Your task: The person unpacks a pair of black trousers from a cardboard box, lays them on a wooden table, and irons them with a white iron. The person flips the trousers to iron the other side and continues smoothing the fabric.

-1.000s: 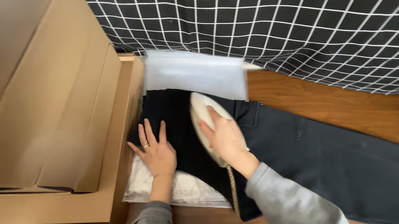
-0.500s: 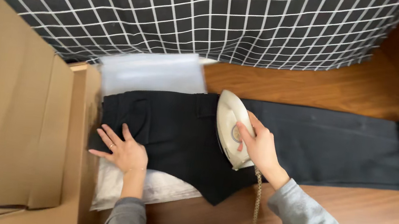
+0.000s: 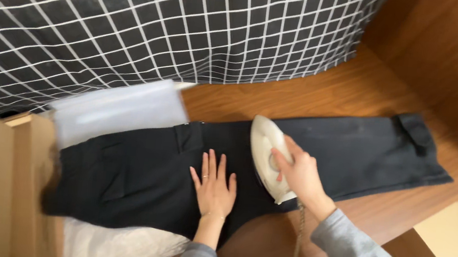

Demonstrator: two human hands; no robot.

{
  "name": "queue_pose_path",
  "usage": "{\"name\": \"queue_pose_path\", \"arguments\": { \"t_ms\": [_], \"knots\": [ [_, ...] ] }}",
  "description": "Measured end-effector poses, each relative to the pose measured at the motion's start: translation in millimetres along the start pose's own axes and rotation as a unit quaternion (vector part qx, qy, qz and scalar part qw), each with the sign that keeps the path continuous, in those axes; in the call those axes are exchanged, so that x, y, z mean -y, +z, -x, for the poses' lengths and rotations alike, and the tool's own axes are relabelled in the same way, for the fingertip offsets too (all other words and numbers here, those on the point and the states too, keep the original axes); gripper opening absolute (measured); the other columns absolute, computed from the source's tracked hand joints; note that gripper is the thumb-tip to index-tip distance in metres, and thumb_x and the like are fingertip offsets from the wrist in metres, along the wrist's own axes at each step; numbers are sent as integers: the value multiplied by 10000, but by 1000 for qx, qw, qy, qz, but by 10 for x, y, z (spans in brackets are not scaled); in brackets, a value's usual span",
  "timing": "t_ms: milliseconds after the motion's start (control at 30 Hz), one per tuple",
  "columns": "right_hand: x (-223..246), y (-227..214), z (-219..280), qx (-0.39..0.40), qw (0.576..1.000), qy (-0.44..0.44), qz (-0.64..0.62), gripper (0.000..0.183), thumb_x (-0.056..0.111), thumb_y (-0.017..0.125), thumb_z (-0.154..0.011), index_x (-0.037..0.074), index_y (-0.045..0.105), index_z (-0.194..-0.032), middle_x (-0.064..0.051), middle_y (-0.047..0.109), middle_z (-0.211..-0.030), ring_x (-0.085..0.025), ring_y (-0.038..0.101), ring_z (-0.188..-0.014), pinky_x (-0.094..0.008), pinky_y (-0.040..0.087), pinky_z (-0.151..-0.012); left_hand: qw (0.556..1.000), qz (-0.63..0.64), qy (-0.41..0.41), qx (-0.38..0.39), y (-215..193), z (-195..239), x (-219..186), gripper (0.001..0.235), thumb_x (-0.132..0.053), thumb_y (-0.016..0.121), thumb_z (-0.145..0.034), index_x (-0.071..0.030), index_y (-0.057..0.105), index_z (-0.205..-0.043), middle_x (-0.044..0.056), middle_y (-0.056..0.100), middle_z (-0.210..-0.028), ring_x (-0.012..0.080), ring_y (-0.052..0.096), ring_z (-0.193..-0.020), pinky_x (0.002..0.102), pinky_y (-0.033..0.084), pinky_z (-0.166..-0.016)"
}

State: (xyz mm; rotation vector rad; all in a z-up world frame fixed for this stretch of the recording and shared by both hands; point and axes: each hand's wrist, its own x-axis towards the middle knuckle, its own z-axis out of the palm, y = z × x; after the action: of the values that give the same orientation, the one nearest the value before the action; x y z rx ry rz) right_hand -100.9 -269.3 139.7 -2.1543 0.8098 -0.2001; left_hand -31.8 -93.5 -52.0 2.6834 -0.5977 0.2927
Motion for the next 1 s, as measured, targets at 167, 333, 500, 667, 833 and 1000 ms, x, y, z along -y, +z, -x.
{"name": "queue_pose_path", "arguments": {
  "t_ms": [167,333,500,667,833,1000],
  "knots": [
    [-399,-415,-248,-54,998,28,14,578,509,718,-967,282,679,-1497,-212,812,-1110,-409,707,-1211,-536,566,-1073,999,-27,-12,-44,15,4,11,616,-493,562,-1015,-262,503,-1583,76,307,-1779,237,225,-1659,684,173,-1281],
    [-653,-741,-326,-48,998,24,17,569,495,744,-948,308,690,-1483,-202,820,-1071,-402,718,-1191,-525,573,-1068,998,-44,-17,-51,20,-7,47,591,-503,564,-1006,-301,540,-1560,43,376,-1758,220,291,-1644,669,246,-1273],
    [-686,-1078,-287,26,1000,13,5,417,355,597,-989,286,761,-1367,13,647,-525,-75,628,-716,-231,468,-909,995,-27,0,-99,-27,-16,37,553,-440,599,-991,-270,622,-1517,48,460,-1711,244,389,-1599,651,273,-1266],
    [-1148,-1309,-476,-40,998,-21,-43,295,260,616,-1003,217,790,-1238,13,656,-565,-73,650,-569,-224,513,-781,996,-32,-11,-80,-55,-17,30,538,-427,577,-1010,-277,611,-1526,24,452,-1721,243,386,-1603,649,283,-1267],
    [-1425,-1840,-685,-45,998,24,-37,215,298,620,-1034,192,771,-1143,-11,655,-556,-102,655,-569,-241,519,-772,995,-16,-75,-64,71,-54,-58,500,-384,563,-1013,-282,605,-1501,7,458,-1722,235,362,-1619,698,206,-1263],
    [-1571,-1995,-782,-86,995,59,-9,571,451,737,-968,237,680,-1493,-266,797,-1095,-431,707,-1189,-532,573,-1063,959,-39,-257,-112,798,-328,-1046,539,-467,701,-946,-254,567,-1423,161,470,-1716,339,348,-1644,841,314,-1151]
  ]
}}
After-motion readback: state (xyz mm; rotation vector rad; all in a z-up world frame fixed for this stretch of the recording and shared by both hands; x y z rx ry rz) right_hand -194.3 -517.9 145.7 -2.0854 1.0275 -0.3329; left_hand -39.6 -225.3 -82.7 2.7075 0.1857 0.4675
